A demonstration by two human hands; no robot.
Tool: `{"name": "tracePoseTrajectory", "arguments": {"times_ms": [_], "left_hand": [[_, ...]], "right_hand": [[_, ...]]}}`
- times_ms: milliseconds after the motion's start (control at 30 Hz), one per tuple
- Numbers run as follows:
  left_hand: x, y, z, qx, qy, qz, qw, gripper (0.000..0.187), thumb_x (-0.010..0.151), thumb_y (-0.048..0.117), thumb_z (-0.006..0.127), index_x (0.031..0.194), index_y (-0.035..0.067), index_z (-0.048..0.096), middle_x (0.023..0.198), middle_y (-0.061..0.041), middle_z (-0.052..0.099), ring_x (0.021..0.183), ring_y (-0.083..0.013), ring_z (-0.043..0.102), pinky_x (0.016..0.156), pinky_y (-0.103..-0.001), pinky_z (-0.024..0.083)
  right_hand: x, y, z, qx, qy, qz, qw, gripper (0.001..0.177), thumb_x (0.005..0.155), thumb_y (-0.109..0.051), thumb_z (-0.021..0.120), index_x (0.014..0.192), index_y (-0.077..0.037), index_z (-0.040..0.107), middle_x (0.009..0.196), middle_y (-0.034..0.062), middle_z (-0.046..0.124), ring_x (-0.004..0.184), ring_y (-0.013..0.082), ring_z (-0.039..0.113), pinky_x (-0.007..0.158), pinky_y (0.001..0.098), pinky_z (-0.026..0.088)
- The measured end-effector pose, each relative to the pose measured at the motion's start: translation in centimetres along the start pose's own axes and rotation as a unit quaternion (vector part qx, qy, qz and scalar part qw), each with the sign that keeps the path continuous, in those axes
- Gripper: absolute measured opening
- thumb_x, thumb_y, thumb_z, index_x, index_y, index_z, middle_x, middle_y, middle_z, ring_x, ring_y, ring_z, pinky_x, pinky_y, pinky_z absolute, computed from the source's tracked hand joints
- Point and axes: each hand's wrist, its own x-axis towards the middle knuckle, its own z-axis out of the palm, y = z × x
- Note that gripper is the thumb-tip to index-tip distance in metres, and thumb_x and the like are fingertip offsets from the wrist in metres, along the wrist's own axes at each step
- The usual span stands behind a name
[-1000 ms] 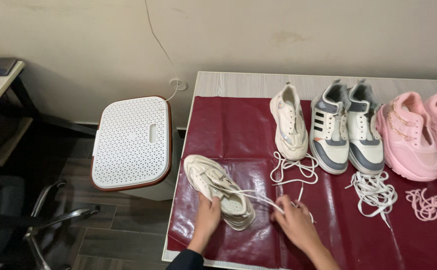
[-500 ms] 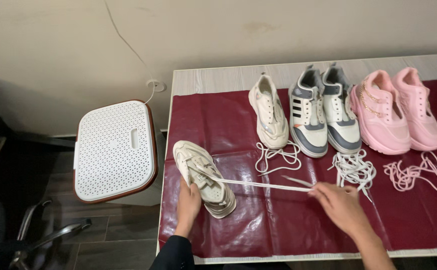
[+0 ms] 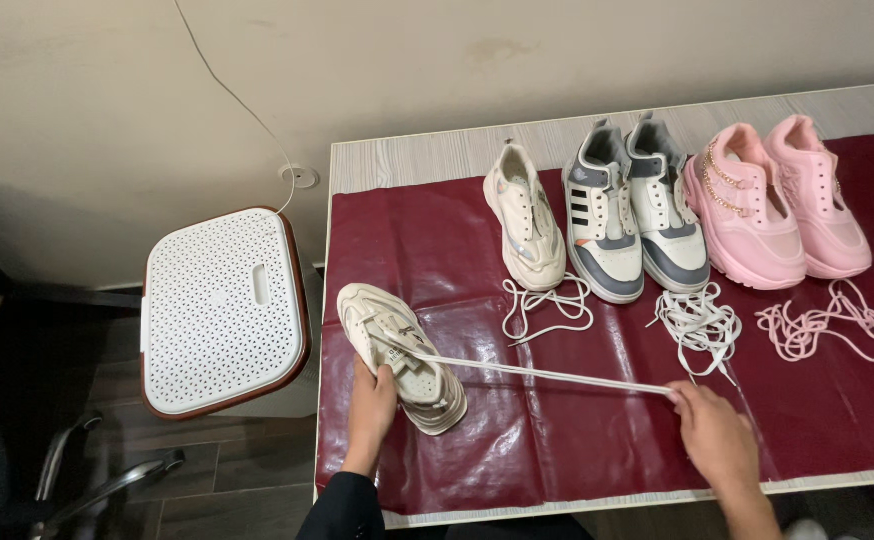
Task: The person gathers and untangles white and pink shoelaces on a table, then threads a white lace through the eyelets of a white sneaker and ties it. The person handles multiple laces and one shoe during the episode.
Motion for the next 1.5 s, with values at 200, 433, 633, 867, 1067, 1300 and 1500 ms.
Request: {"name": "tracePoseTrajectory", "arguments": {"times_ms": [200, 433, 633, 867, 1067, 1300, 1500], "left_hand": [[-0.9, 1.5, -0.2, -0.014, 0.018, 0.033, 0.999, 0.067, 0.09, 0.02, 0.057, 0.15, 0.001, 0.034, 0.13, -0.026, 0.063, 0.119, -0.0382, 0.066, 0.1, -0.045, 0.05], [-2.9, 2.8, 0.3, 0.059, 0.066, 0.026, 0.996, 0.073, 0.097, 0.033, 0.052, 0.157, 0.003, 0.024, 0.135, -0.026, 0.062, 0.12, -0.0406, 0.064, 0.098, -0.046, 0.05], [-3.3, 4.2, 0.7, 0.124, 0.05, -0.084, 0.987, 0.072, 0.101, 0.048, 0.032, 0.162, 0.012, 0.021, 0.12, -0.025, 0.07, 0.106, -0.0477, 0.067, 0.092, -0.053, 0.052], [-1.8, 3.9, 1.2, 0.16, 0.134, -0.033, 0.977, 0.061, 0.098, 0.041, 0.05, 0.146, 0.005, 0.041, 0.144, -0.023, 0.056, 0.12, -0.0443, 0.062, 0.096, -0.054, 0.049], [-1.1, 3.6, 0.8, 0.12, 0.155, 0.113, 0.974, 0.064, 0.096, 0.025, 0.053, 0.152, 0.002, 0.034, 0.147, -0.026, 0.05, 0.12, -0.0455, 0.059, 0.093, -0.052, 0.048], [-2.0, 5.6, 0.8, 0.11, 0.15, -0.014, 0.982, 0.056, 0.1, 0.031, 0.044, 0.153, 0.012, 0.042, 0.121, -0.021, 0.069, 0.105, -0.0392, 0.068, 0.087, -0.048, 0.052], [-2.0, 6.0, 1.1, 0.081, 0.169, -0.038, 0.982, 0.052, 0.102, 0.032, 0.039, 0.151, 0.016, 0.048, 0.115, -0.019, 0.073, 0.105, -0.0363, 0.069, 0.089, -0.047, 0.052]], "right_hand": [[-1.7, -3.3, -1.2, 0.033, 0.005, 0.052, 0.998, 0.027, 0.102, -0.031, 0.057, 0.123, -0.024, 0.072, 0.119, 0.0002, 0.072, 0.094, 0.0231, 0.074, 0.081, 0.041, 0.061], [-1.1, -12.2, -4.0, -0.026, 0.096, -0.123, 0.987, 0.026, 0.091, -0.019, 0.067, 0.115, -0.024, 0.074, 0.123, 0.0011, 0.071, 0.114, 0.0251, 0.066, 0.098, 0.0429, 0.053], [-1.2, -25.3, -4.7, 0.155, 0.046, -0.326, 0.932, 0.03, 0.09, -0.024, 0.069, 0.118, -0.014, 0.07, 0.119, 0.0061, 0.07, 0.114, 0.0253, 0.064, 0.098, 0.0439, 0.049], [-0.4, -35.3, -2.5, 0.156, 0.063, -0.455, 0.874, 0.018, 0.086, -0.018, 0.069, 0.102, -0.013, 0.076, 0.113, 0.0037, 0.07, 0.111, 0.0269, 0.062, 0.091, 0.0449, 0.05], [0.8, -37.7, 2.0, 0.11, 0.121, -0.46, 0.873, 0.022, 0.081, -0.016, 0.069, 0.101, -0.017, 0.079, 0.108, 0.0002, 0.07, 0.105, 0.0251, 0.062, 0.087, 0.0446, 0.049], [1.4, -38.7, 3.1, 0.082, 0.116, -0.467, 0.873, 0.012, 0.077, -0.019, 0.072, 0.085, -0.014, 0.08, 0.106, 0.0005, 0.068, 0.104, 0.0236, 0.059, 0.085, 0.0423, 0.048], [1.5, -38.5, 2.1, 0.122, 0.085, -0.487, 0.861, 0.01, 0.079, -0.018, 0.073, 0.077, -0.01, 0.079, 0.099, 0.0012, 0.065, 0.103, 0.0231, 0.059, 0.086, 0.0418, 0.048]]}}
